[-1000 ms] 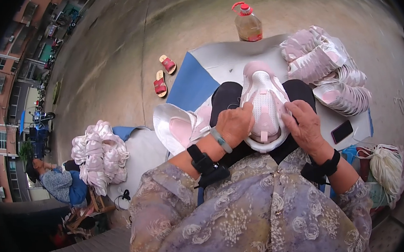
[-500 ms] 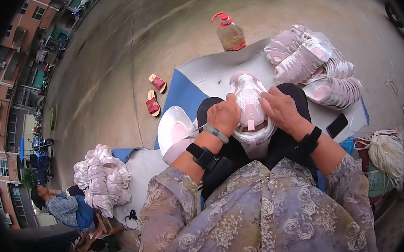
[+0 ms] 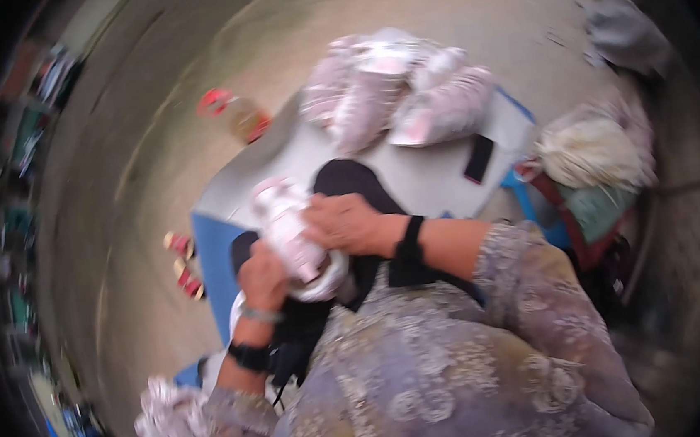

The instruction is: The recorder is lacing up pink and white sneakers as part of a manufacturing or assembly process.

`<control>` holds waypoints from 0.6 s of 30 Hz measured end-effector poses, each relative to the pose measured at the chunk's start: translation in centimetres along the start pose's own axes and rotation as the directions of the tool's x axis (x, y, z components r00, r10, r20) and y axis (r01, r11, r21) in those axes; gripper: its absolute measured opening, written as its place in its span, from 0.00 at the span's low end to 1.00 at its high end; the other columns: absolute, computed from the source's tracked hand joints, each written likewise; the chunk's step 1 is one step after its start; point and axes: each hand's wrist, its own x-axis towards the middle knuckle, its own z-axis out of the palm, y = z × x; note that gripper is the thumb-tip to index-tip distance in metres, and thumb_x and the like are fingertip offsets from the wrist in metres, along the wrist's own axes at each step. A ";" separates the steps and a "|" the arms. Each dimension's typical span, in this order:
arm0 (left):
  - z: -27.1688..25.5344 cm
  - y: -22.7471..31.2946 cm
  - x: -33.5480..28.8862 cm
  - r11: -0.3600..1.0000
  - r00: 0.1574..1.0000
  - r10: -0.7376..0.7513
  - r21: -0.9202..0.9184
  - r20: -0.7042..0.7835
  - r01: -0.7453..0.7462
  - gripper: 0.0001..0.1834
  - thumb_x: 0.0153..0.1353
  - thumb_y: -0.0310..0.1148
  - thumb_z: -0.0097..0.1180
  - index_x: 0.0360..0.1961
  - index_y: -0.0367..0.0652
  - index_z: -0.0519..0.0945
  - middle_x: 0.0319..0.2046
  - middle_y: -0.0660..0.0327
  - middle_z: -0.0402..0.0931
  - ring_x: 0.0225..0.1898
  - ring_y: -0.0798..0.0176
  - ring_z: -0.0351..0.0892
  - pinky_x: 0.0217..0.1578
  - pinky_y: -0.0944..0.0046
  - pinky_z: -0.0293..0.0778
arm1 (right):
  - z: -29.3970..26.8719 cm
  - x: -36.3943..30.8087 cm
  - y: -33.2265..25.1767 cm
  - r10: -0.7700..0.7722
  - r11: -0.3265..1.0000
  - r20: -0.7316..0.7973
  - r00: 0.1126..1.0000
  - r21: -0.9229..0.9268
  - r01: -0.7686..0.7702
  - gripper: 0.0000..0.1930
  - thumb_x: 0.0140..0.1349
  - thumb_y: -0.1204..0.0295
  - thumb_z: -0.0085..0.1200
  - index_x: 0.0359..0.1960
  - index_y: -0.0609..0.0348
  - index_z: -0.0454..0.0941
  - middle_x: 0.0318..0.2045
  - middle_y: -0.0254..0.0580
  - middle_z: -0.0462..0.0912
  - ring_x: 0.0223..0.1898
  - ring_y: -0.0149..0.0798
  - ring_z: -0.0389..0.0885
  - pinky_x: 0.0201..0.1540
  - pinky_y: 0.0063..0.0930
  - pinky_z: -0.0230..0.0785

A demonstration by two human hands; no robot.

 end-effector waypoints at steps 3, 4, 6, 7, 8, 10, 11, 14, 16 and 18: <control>-0.9 0.5 -0.7 0.991 0.991 -0.129 -0.042 0.034 0.130 0.05 0.60 0.30 0.40 0.29 0.41 0.65 0.17 0.42 0.70 0.22 0.36 0.71 0.21 0.42 0.65 | -3.4 -2.4 0.8 0.254 0.950 0.016 0.967 0.183 -0.253 0.09 0.56 0.64 0.51 0.31 0.56 0.73 0.29 0.40 0.72 0.32 0.43 0.74 0.30 0.34 0.69; -0.9 0.7 -0.7 0.993 0.993 -0.106 -0.054 0.054 0.109 0.05 0.60 0.30 0.40 0.29 0.41 0.65 0.17 0.42 0.70 0.22 0.36 0.71 0.21 0.42 0.65 | -4.4 -3.4 1.7 0.296 0.930 -0.020 0.955 0.233 -0.283 0.10 0.55 0.63 0.53 0.32 0.55 0.74 0.29 0.41 0.73 0.32 0.44 0.75 0.31 0.35 0.69; -0.9 1.3 -0.9 0.992 0.995 -0.085 -0.092 0.052 0.090 0.08 0.63 0.32 0.39 0.29 0.41 0.66 0.18 0.41 0.69 0.24 0.34 0.70 0.22 0.43 0.63 | -6.3 -8.2 4.9 0.484 0.863 -0.122 0.867 0.228 -0.450 0.07 0.51 0.67 0.56 0.30 0.53 0.76 0.28 0.41 0.76 0.31 0.47 0.76 0.31 0.38 0.68; -1.3 1.7 -0.9 0.991 0.995 -0.077 -0.103 0.062 0.083 0.08 0.63 0.32 0.39 0.29 0.41 0.66 0.18 0.41 0.69 0.24 0.34 0.70 0.22 0.43 0.63 | -7.1 -11.3 6.5 0.583 0.812 -0.182 0.792 0.107 -0.574 0.05 0.48 0.72 0.57 0.27 0.53 0.76 0.27 0.40 0.76 0.30 0.47 0.76 0.31 0.38 0.68; -1.7 2.0 -0.9 0.989 0.991 -0.108 -0.095 0.083 0.116 0.09 0.64 0.33 0.39 0.30 0.40 0.66 0.19 0.41 0.69 0.24 0.34 0.70 0.22 0.43 0.62 | -9.2 -14.0 8.1 0.562 0.801 -0.199 0.803 -0.108 -0.588 0.05 0.46 0.74 0.57 0.26 0.53 0.76 0.27 0.40 0.76 0.29 0.46 0.76 0.31 0.38 0.68; -1.7 2.2 -1.1 0.983 0.986 -0.141 -0.101 0.090 0.150 0.10 0.65 0.35 0.40 0.32 0.40 0.68 0.20 0.41 0.70 0.25 0.35 0.71 0.22 0.46 0.63 | -13.5 -18.7 9.6 0.603 0.706 -0.238 0.761 -0.285 -0.648 0.04 0.46 0.75 0.56 0.25 0.55 0.75 0.25 0.41 0.75 0.27 0.46 0.75 0.30 0.38 0.66; -1.6 2.4 -1.1 0.982 0.985 -0.140 -0.112 0.097 0.150 0.10 0.65 0.35 0.40 0.32 0.40 0.68 0.20 0.41 0.70 0.25 0.35 0.71 0.22 0.46 0.63 | -15.3 -20.6 9.8 0.644 0.650 -0.332 0.690 -0.239 -0.722 0.03 0.47 0.75 0.55 0.25 0.56 0.75 0.25 0.42 0.75 0.27 0.46 0.75 0.30 0.38 0.65; -1.9 3.0 -0.8 0.984 0.992 -0.100 -0.140 0.082 0.111 0.08 0.65 0.32 0.43 0.32 0.38 0.70 0.19 0.43 0.70 0.24 0.37 0.71 0.22 0.50 0.65 | -20.8 -26.2 10.0 0.709 0.395 -0.435 0.556 -0.408 -0.823 0.02 0.49 0.74 0.53 0.25 0.56 0.76 0.25 0.43 0.75 0.28 0.47 0.75 0.31 0.37 0.66; -1.8 2.9 -0.8 0.984 0.991 -0.101 -0.137 0.087 0.112 0.09 0.65 0.32 0.43 0.32 0.38 0.70 0.20 0.43 0.70 0.24 0.37 0.71 0.22 0.50 0.65 | -22.5 -28.8 9.6 0.722 0.289 -0.475 0.503 -0.453 -0.843 0.02 0.49 0.74 0.53 0.26 0.56 0.76 0.25 0.43 0.75 0.29 0.47 0.75 0.32 0.37 0.66; -1.6 2.8 -0.8 0.985 0.991 -0.100 -0.132 0.093 0.112 0.09 0.65 0.32 0.43 0.32 0.37 0.70 0.20 0.43 0.70 0.24 0.38 0.71 0.22 0.50 0.65 | -23.0 -30.5 9.3 0.770 0.188 -0.501 0.396 -0.415 -0.890 0.03 0.49 0.72 0.54 0.26 0.55 0.76 0.24 0.43 0.75 0.28 0.47 0.75 0.33 0.37 0.67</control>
